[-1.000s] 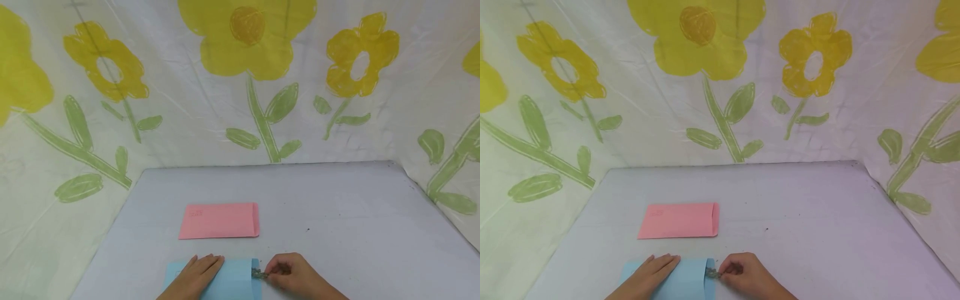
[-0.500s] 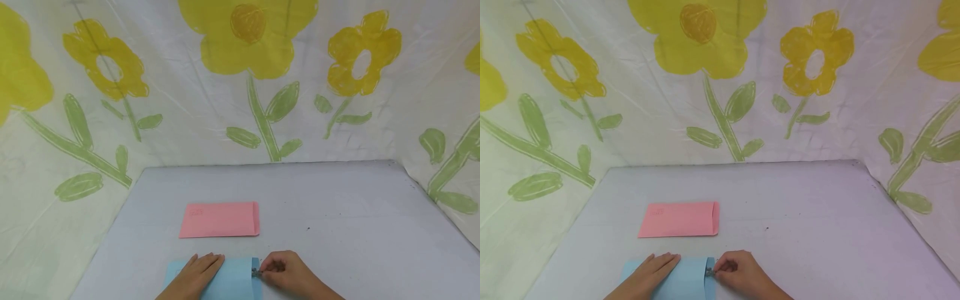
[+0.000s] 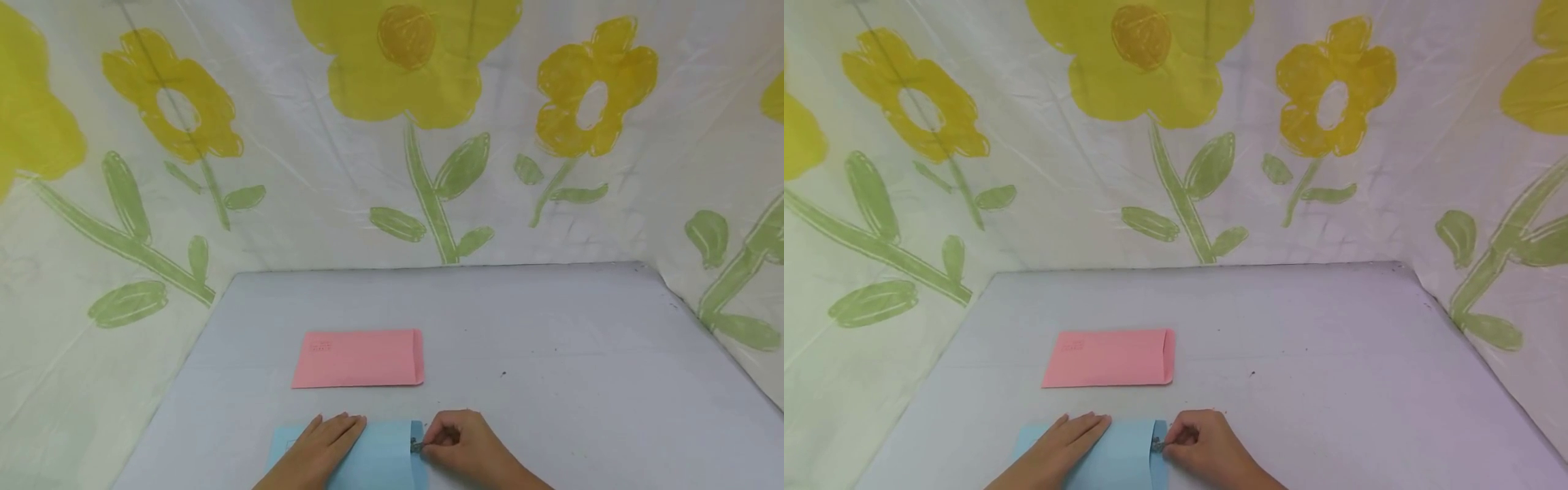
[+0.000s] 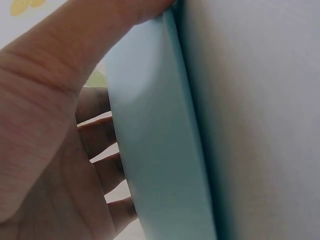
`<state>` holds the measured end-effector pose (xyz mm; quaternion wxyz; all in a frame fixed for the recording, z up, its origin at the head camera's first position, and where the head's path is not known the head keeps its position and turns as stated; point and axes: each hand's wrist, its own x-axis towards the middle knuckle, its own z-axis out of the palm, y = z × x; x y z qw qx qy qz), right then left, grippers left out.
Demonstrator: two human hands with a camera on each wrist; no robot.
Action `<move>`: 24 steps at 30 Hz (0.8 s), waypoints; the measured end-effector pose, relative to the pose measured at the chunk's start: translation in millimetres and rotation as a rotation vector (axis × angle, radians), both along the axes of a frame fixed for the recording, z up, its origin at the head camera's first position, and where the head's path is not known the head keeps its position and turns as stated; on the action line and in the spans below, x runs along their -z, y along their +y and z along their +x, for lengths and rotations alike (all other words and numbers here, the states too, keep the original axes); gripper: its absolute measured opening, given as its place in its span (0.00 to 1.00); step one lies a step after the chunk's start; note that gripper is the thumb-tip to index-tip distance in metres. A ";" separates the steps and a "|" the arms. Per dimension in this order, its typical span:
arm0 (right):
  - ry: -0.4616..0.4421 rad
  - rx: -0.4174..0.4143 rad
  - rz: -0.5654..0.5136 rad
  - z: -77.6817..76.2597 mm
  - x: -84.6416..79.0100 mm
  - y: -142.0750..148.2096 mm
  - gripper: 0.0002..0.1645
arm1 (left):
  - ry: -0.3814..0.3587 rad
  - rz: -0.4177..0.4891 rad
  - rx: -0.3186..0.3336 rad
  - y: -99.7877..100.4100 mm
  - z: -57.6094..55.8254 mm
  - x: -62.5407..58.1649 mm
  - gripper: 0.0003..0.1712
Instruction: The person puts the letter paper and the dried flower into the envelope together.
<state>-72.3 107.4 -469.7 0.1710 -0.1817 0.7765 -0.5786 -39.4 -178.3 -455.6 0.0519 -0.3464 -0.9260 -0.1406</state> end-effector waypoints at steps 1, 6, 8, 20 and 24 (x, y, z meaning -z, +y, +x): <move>-0.001 -0.001 -0.004 0.2 -0.2 -1.5 0.04 | -0.002 -0.003 -0.001 0.0 0.1 -0.1 0.54; -0.008 -0.006 -0.026 1.2 1.1 -8.9 0.04 | -0.015 -0.020 -0.010 0.4 0.4 -1.5 0.54; -0.017 -0.008 -0.027 1.4 2.7 -11.3 0.04 | -0.016 -0.021 -0.013 0.6 0.6 -2.0 0.54; -0.075 -0.004 -0.031 1.9 6.2 -23.4 0.04 | -0.012 -0.015 -0.015 -0.3 -1.0 -2.2 0.55; -0.107 -0.012 -0.039 2.1 3.9 -26.6 0.04 | -0.019 -0.017 -0.019 -1.0 -2.5 -2.7 0.57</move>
